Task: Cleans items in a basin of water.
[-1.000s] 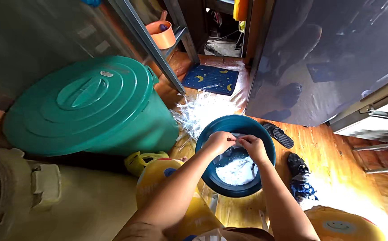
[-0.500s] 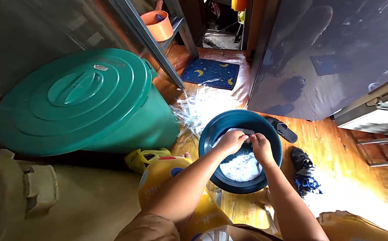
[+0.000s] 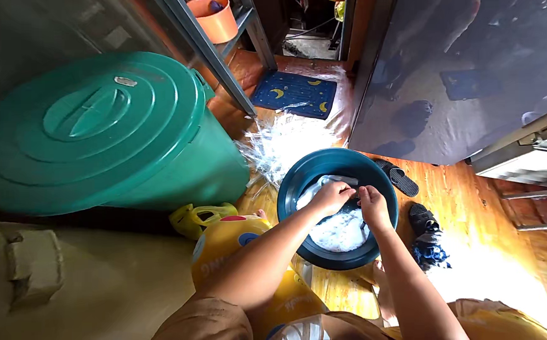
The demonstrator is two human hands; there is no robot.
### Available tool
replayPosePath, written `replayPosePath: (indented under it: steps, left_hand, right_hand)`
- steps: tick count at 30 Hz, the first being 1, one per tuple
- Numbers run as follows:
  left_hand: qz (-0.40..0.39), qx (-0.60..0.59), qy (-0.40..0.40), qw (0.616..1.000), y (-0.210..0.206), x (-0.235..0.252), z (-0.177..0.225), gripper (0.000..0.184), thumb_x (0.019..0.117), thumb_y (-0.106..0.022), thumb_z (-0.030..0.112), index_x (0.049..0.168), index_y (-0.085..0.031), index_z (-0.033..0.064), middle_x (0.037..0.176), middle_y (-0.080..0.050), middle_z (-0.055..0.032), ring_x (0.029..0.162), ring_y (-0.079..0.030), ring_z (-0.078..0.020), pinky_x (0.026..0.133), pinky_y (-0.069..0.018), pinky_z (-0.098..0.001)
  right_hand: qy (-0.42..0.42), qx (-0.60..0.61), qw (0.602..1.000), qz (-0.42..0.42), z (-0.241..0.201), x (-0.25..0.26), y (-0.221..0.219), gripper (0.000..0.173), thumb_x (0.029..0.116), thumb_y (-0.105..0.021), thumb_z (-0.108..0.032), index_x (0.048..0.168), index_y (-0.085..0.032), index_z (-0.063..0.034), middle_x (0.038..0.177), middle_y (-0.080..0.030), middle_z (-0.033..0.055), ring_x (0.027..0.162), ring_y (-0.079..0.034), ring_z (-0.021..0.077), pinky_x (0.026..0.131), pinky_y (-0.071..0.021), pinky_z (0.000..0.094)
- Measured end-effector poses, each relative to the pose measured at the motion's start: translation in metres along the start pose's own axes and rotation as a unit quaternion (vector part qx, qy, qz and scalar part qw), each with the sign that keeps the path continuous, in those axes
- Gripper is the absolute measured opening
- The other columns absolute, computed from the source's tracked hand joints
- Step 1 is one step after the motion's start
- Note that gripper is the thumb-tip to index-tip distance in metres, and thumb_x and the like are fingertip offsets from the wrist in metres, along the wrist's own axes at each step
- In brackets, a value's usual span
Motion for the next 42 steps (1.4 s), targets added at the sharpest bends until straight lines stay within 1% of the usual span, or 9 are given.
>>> replayPosePath:
  steps: [3,9,15,20,22,25,32,37,42]
  left_hand:
    - [-0.002,-0.004,0.006,1.000,-0.002,-0.003,-0.005,0.038,0.1107,-0.047,0.029,0.114,-0.071,-0.0010,0.111,-0.072,-0.0163,0.106,-0.067,-0.0249,0.101,-0.0503,-0.0460]
    - [0.036,-0.074,-0.001,0.997,0.007,-0.005,-0.014,0.020,0.0996,-0.070,0.023,0.109,-0.075,0.0055,0.105,-0.073,-0.0082,0.099,-0.068,-0.0148,0.096,-0.0539,-0.0391]
    - [-0.002,-0.050,0.022,0.998,0.000,-0.010,-0.012,0.033,0.1077,-0.056,0.029,0.113,-0.071,0.0002,0.106,-0.071,-0.0144,0.100,-0.066,-0.0217,0.096,-0.0511,-0.0444]
    - [0.022,-0.067,0.009,0.997,0.002,-0.008,-0.020,0.031,0.1077,-0.056,0.028,0.112,-0.070,0.0011,0.101,-0.070,-0.0130,0.093,-0.067,-0.0215,0.092,-0.0536,-0.0447]
    - [0.035,-0.072,0.011,0.997,0.004,-0.008,-0.022,0.028,0.1077,-0.056,0.026,0.111,-0.070,0.0022,0.096,-0.070,-0.0112,0.087,-0.066,-0.0194,0.087,-0.0544,-0.0427]
    - [0.037,-0.081,0.020,0.996,0.004,-0.007,-0.019,0.028,0.1070,-0.058,0.028,0.112,-0.070,0.0030,0.093,-0.069,-0.0094,0.083,-0.065,-0.0173,0.083,-0.0547,-0.0397]
    - [0.008,-0.042,0.029,0.999,-0.001,-0.005,-0.014,0.041,0.1110,-0.047,0.036,0.112,-0.068,0.0002,0.095,-0.069,-0.0129,0.090,-0.065,-0.0230,0.090,-0.0521,-0.0456]
    - [-0.006,-0.073,-0.005,0.997,0.000,-0.001,-0.019,0.027,0.0999,-0.070,0.029,0.110,-0.072,0.0034,0.102,-0.071,-0.0110,0.096,-0.067,-0.0191,0.093,-0.0542,-0.0430]
    - [-0.027,-0.047,-0.007,0.999,0.002,-0.003,-0.015,0.026,0.0980,-0.072,0.027,0.110,-0.074,0.0036,0.103,-0.073,-0.0104,0.097,-0.068,-0.0183,0.094,-0.0540,-0.0430]
  right_hand:
    - [0.014,0.002,1.000,0.023,0.000,-0.001,-0.005,0.034,0.1082,-0.050,-0.021,0.084,-0.063,-0.0009,0.074,-0.059,0.0027,0.069,-0.058,0.0080,0.070,-0.0508,0.0281]
    - [-0.027,0.125,0.991,-0.036,0.006,-0.002,-0.005,0.014,0.1029,-0.059,-0.010,0.103,-0.065,0.0022,0.088,-0.067,0.0071,0.078,-0.066,0.0099,0.077,-0.0583,0.0284]
    - [0.002,-0.034,0.999,0.009,-0.002,-0.006,-0.011,0.035,0.1094,-0.048,-0.021,0.088,-0.064,0.0021,0.079,-0.063,0.0086,0.074,-0.063,0.0149,0.075,-0.0536,0.0348]
    - [-0.075,0.128,0.988,-0.033,0.005,-0.005,-0.013,0.046,0.1124,-0.041,-0.030,0.091,-0.064,0.0035,0.077,-0.063,0.0070,0.071,-0.064,0.0136,0.074,-0.0579,0.0338]
    - [-0.077,0.176,0.979,-0.064,0.005,-0.007,-0.012,0.036,0.1106,-0.048,-0.026,0.104,-0.066,0.0045,0.088,-0.067,0.0092,0.078,-0.067,0.0135,0.079,-0.0593,0.0335]
    - [-0.064,0.172,0.982,-0.049,0.008,-0.007,-0.009,0.015,0.1006,-0.066,-0.012,0.103,-0.068,0.0029,0.086,-0.068,0.0083,0.075,-0.066,0.0123,0.076,-0.0594,0.0316]
    - [-0.068,0.186,0.980,-0.004,0.008,-0.009,-0.012,0.021,0.1061,-0.056,-0.014,0.096,-0.065,0.0027,0.082,-0.065,0.0060,0.073,-0.065,0.0100,0.074,-0.0583,0.0288]
    - [-0.087,0.309,0.947,-0.006,0.010,-0.007,-0.009,0.005,0.0991,-0.058,0.004,0.103,-0.061,0.0037,0.088,-0.066,0.0092,0.075,-0.067,0.0149,0.075,-0.0613,0.0324]
    - [-0.080,0.268,0.959,-0.050,0.006,-0.007,-0.007,0.009,0.1014,-0.059,-0.003,0.101,-0.065,0.0043,0.086,-0.070,0.0091,0.075,-0.069,0.0146,0.074,-0.0610,0.0316]
Point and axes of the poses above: each hand's wrist, its own x-axis towards the middle knuckle, its own y-axis out of the back of the hand, z = x × y, the point moved 5 cm from there along x, towards the middle knuckle
